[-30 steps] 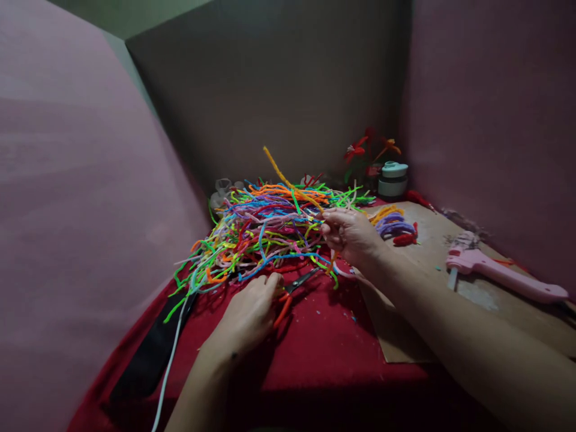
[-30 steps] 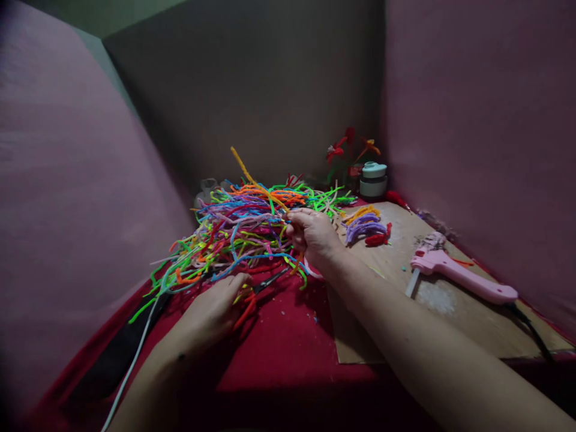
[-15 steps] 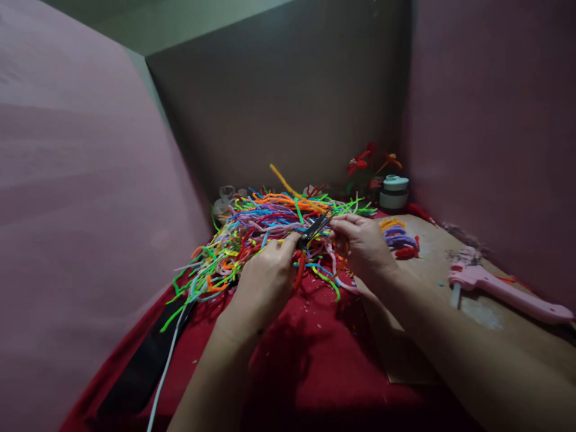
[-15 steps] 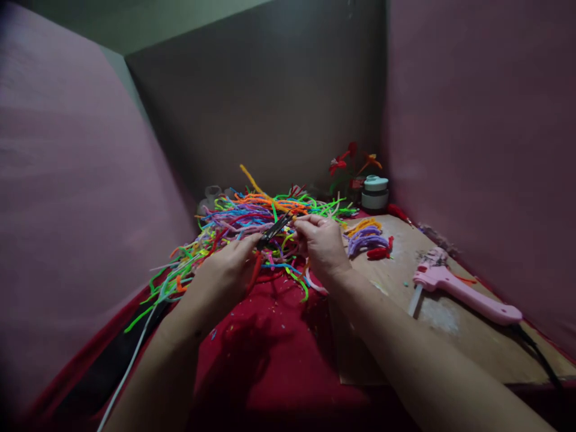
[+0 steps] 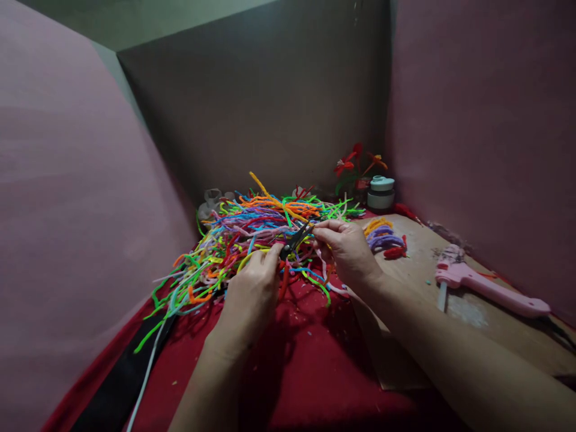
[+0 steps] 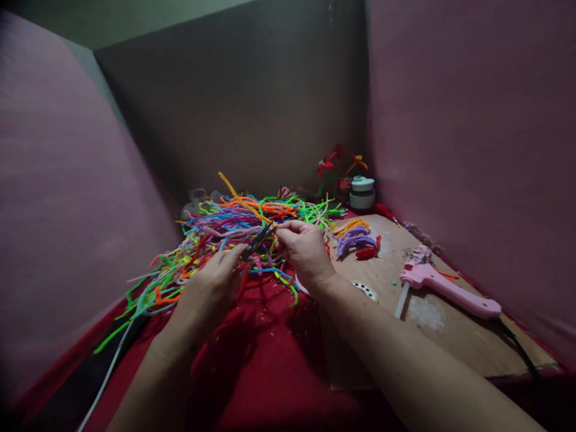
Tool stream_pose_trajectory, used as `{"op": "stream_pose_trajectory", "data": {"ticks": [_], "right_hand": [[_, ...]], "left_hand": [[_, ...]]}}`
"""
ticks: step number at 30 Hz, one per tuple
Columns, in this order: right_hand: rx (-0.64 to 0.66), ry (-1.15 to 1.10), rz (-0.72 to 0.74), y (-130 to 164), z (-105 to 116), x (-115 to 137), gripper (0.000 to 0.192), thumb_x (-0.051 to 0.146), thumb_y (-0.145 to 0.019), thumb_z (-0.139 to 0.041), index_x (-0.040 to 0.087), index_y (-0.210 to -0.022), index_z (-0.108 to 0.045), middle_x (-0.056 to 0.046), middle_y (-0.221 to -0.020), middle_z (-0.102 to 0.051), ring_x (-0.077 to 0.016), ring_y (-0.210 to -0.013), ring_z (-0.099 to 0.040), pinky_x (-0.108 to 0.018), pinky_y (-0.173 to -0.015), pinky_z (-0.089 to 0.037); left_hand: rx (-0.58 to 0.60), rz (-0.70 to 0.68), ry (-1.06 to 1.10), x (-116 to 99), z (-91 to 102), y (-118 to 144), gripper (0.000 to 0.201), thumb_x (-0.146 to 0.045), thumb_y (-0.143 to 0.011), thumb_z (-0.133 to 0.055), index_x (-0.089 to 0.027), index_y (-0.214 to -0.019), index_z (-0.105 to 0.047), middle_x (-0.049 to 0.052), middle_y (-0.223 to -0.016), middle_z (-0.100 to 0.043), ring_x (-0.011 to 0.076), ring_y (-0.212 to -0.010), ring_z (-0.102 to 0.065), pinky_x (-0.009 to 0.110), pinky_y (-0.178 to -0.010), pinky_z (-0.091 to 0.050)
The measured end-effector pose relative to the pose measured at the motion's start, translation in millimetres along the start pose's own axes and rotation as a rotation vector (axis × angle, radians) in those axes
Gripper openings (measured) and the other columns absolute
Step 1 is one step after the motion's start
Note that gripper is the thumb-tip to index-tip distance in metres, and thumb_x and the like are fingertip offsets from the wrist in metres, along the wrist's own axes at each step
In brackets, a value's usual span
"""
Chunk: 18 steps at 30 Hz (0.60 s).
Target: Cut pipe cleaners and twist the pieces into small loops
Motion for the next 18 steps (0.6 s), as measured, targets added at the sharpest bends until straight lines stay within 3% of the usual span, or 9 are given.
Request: {"op": "stream_pose_trajectory", "data": {"ticks": [9, 18], "right_hand": [[0.009, 0.061, 0.005, 7, -3, 6, 0.011, 0.023, -0.061, -0.065, 0.013, -0.06, -0.061, 0.004, -0.044, -0.052, -0.004, -0.036, -0.038, -0.018, -0.037, -0.028], [-0.033, 0.27, 0.19, 8, 0, 22, 0.01, 0.022, -0.066, -0.06, 0.013, -0.063, -0.064, 0.003, -0.051, -0.055, -0.0072, -0.048, -0.045, -0.021, -0.05, -0.037]], "left_hand": [[0.033, 0.002, -0.096, -3, 1.8, 3, 0.043, -0.022, -0.087, -0.045, -0.018, -0.13, -0.044, 0.01, -0.103, -0.061, 0.0216, -0.088, -0.064, 0.027, -0.067, -0.049], [0.02, -0.002, -0.149, -6, 4.2, 7, 0.042, -0.018, -0.088, -0.043, -0.016, -0.129, -0.046, 0.009, -0.1, -0.064, 0.0197, -0.08, -0.065, 0.025, -0.058, -0.047]]}}
Point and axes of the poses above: each hand's wrist, its own y-axis away from the middle knuckle, its own z-axis out of the back of the hand, x = y × z, the point moved 9 cm from there along -y, towards the middle knuckle
